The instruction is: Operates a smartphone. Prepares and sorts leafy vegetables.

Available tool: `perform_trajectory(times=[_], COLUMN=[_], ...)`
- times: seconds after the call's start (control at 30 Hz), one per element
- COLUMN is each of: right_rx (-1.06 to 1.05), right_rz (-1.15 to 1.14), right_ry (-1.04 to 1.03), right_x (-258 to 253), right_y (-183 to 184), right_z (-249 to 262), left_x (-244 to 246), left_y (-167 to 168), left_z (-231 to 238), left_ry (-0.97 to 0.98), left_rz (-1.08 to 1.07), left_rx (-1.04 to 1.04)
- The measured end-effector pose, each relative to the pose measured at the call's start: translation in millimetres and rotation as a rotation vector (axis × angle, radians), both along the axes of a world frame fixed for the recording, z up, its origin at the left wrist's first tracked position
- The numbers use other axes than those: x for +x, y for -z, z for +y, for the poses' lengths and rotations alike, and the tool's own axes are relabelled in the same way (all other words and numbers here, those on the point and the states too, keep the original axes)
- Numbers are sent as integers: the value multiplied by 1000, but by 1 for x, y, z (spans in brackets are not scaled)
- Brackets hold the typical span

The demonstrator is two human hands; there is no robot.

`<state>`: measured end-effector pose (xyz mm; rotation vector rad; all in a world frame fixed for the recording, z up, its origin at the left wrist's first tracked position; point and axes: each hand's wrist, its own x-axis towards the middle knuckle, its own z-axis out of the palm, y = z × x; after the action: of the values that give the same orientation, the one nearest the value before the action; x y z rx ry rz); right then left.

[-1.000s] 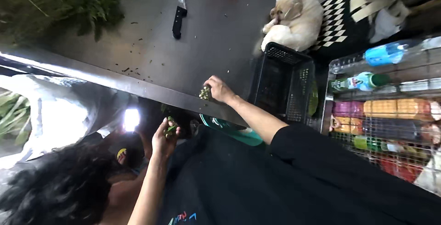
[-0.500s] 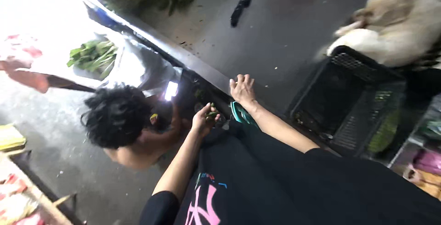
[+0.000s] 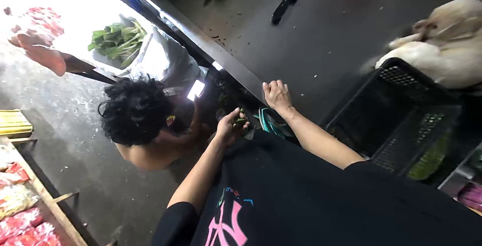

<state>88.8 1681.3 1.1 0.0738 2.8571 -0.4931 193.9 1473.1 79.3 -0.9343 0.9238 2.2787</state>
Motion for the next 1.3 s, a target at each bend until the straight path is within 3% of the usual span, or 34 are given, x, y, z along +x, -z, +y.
perform_trajectory(times=[0.17,0.37,0.47,0.6,0.73,0.83,0.93,1.03,1.1,1.23,1.3], right_rx=[57,-51,-200,-537,-898,-801,-580,-513,-554,-548,-620], right_rz=[21,19,-49,-10,301,431,510,529,537,774,742], right_ry=[11,48,79,224,-37,-207,-331,-341,-320,-326,-289], right_x=[-6,-10,-15,-20,-3,23,40,55,61,61,52], right_y=[2,2,-6,-52,-100,-114,-96,-77,-75,-73,-85], right_z=[-4,13,31,38,11,-18,-34,-35,-36,-41,-32], left_x=[1,-4,-15,-35,-53,-60,-58,-52,-50,-49,-55], left_y=[-2,8,9,7,12,11,13,9,5,2,4], left_z=[-1,12,20,31,50,67,75,76,77,75,74], left_ry=[5,30,-11,-70,-90,-101,-122,-155,-202,-201,-185], left_rz=[21,-15,-25,-15,57,137,251,129,30,174,147], left_rx=[-6,-3,15,58,163,252,325,321,252,435,435])
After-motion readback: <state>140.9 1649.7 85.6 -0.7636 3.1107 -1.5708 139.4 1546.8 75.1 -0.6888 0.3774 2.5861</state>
